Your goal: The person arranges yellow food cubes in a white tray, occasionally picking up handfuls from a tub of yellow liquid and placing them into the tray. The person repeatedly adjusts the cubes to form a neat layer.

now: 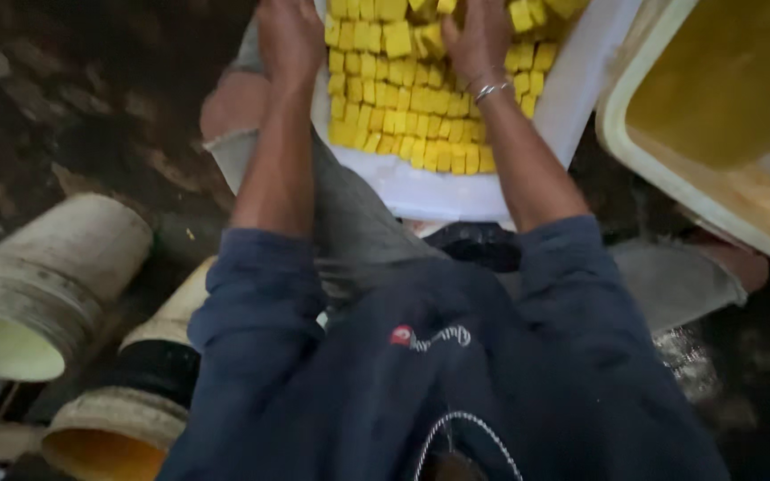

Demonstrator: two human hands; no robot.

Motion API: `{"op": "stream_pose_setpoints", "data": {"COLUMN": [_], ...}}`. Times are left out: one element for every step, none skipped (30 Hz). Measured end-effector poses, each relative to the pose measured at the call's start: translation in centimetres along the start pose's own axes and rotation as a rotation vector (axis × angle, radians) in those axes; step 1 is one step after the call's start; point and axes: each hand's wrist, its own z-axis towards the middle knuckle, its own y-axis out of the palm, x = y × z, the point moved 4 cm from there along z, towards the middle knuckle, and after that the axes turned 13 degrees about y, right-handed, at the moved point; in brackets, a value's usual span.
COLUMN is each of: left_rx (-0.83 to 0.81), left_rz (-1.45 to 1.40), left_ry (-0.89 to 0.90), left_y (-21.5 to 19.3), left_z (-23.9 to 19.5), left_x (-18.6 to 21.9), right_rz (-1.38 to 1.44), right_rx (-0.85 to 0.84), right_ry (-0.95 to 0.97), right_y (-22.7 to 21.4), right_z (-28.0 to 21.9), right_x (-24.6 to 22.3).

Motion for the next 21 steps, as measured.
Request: {"op": "stream_pose_setpoints", "data": {"left_rx": [-0.02,-0.024,-0.028,-0.034,-0.041,-0.03,-0.02,-0.002,-0.023,-0.051,-0.078,-0.088,-0.098,-0.106,-0.061,-0.012,0.037,0.014,-0.009,-0.033,-0.08], "left_rz": [0.003,0.01,0.017,0.02,0.023,0.013,0.003,0.004,0.02,0.034,0.048,0.079,0.11,0.138,0.115,0.1,0.086,0.101,0.117,0.131,0.138], "left_ry": [0.001,0.016,0.03,0.05,0.07,0.053,0.035,0.02,-0.009,-0.04,-0.07,-0.076,-0.082,-0.086,-0.058,-0.033,-0.007,-0.09,-0.173,-0.251,-0.248], "left_y": [0.1,0.4,0.5,0.8,1.1,1.3,1.5,1.3,1.2,1.0,0.8,0.8,0.8,0.8,0.7,0.2,-0.3,-0.4,-0.5,-0.5,-0.5], "left_z": [-1.2,-1.1,-0.8,-0.2,0.3,0.2,0.0,0.2,0.4,0.4,0.3,0.1,0.0,0.1,0.4,0.7,1.0,1.0,0.8,0.7,0.6], "left_x": [-0.1,-0.4,-0.7,-0.8,-0.9,-0.8,-0.7,-1.0,-1.2,-1.3,-1.3,-1.0,-0.6,-0.2,0.4,0.7,1.0,0.9,0.9,1.0,1.4], "right_rz": [-0.003,0.002,0.077,0.152,0.225,0.161,0.098,0.042,0.075,0.106,0.138,0.141,0.145,0.147,0.24,0.336,0.431,0.404,0.376,0.349,0.204], "right_rx": [-0.067,-0.119,-0.05,0.022,0.093,0.072,0.052,0.032,0.05,0.064,0.078,0.061,0.045,0.031,0.022,0.007,-0.009,0.091,0.19,0.29,0.213], "right_ry": [0.091,0.167,0.025,-0.114,-0.254,-0.282,-0.31,-0.348,-0.316,-0.278,-0.241,-0.245,-0.248,-0.253,-0.165,-0.083,0.001,-0.123,-0.248,-0.372,-0.29], "right_y": [-0.2,-0.2,-0.7,-1.2,-1.5,-1.0,-0.1,0.9,1.5,2.0,2.3,2.3,2.0,1.5,0.8,0.6,0.6,0.3,0.3,0.4,1.7], "right_z": [-0.7,-0.5,-0.5,-0.6,-1.1,-1.9,-2.9,-3.3,-3.3,-3.6,-3.8,-3.9,-3.9,-3.7,-3.1,-2.4,-1.8,-1.9,-1.8,-2.1,-1.5], "right_x": [0.8,1.0,0.3,-0.2,-0.6,-0.4,-0.4,-0.8,-0.8,-0.6,-0.4,0.0,0.4,0.7,1.1,0.9,0.5,-0.6,-1.8,-2.9,-3.8]}}
